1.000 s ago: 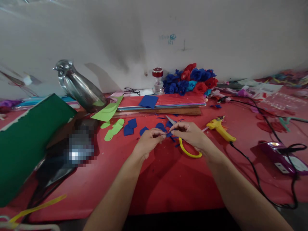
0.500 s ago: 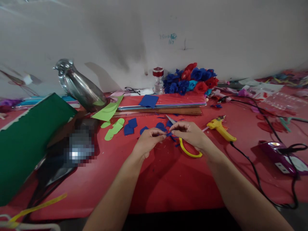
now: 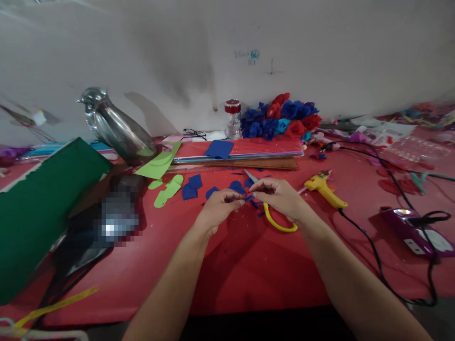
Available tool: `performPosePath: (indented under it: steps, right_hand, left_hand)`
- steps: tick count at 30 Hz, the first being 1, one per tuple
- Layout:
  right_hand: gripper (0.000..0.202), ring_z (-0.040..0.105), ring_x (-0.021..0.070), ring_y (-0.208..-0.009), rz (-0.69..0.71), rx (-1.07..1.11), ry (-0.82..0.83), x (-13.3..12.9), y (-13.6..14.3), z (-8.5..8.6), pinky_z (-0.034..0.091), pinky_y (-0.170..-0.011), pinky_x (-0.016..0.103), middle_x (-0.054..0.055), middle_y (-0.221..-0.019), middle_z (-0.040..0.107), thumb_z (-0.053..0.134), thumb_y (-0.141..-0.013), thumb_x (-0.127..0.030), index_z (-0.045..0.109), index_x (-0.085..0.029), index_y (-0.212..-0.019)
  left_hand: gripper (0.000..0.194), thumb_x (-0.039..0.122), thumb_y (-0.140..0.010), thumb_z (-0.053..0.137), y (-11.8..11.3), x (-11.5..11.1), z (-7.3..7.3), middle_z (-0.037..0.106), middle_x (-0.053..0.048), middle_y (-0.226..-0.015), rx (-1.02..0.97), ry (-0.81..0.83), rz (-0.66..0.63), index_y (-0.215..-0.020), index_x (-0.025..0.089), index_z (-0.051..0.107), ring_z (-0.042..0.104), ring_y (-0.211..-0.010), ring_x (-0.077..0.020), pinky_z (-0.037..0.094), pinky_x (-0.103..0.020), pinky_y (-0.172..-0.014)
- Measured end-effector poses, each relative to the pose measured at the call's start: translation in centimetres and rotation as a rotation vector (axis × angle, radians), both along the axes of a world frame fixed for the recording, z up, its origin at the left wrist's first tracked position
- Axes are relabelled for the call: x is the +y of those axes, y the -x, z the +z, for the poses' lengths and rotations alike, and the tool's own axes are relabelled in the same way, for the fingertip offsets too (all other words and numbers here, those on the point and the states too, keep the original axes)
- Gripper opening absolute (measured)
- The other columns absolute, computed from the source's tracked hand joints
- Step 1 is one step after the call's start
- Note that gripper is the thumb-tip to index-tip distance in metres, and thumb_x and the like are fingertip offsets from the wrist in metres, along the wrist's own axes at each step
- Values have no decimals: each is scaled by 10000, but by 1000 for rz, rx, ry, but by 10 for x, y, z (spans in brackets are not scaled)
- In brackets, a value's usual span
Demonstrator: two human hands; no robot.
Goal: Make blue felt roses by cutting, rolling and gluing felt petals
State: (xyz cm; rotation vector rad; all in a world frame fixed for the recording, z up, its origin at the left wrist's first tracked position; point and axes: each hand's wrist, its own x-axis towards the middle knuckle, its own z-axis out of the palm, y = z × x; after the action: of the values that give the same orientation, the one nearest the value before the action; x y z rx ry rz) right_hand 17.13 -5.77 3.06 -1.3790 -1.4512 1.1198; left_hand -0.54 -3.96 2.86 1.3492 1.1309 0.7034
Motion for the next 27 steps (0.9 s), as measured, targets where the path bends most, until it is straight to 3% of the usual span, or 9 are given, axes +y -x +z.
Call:
performPosePath:
  steps: [4,11,27]
  right_hand:
    - [200,543,126,-626,-3,-51,-2,1,0,-3,413,-609,256,15,-703,645,578,-671,-325,663,-174,-772]
    - [197,466,103,-507,54,-135,20,1,-1,-8,350,-495,229,-25,-563,554,587,-700,-359,664,-180,-733]
    - [200,495,119,-565,38,-118,6,0,-1,-4,386,-555,248,1,-647,615,583,-695,-358,666,-182,-740]
  left_hand:
    - [72,207,-658,652,0,1,-3,631,-49,-876,4,-41,-13,-681,152,691,527,-684,-107,431,-269,-681]
    - [84,218,-647,660,0,3,-4,622,-40,-841,-35,-14,-6,-687,147,683,508,-660,-99,433,-263,-666]
    - [62,186,-585,707,0,4,-5,619,-30,-802,-82,-4,65,-634,151,695,538,-684,-106,450,-266,-684]
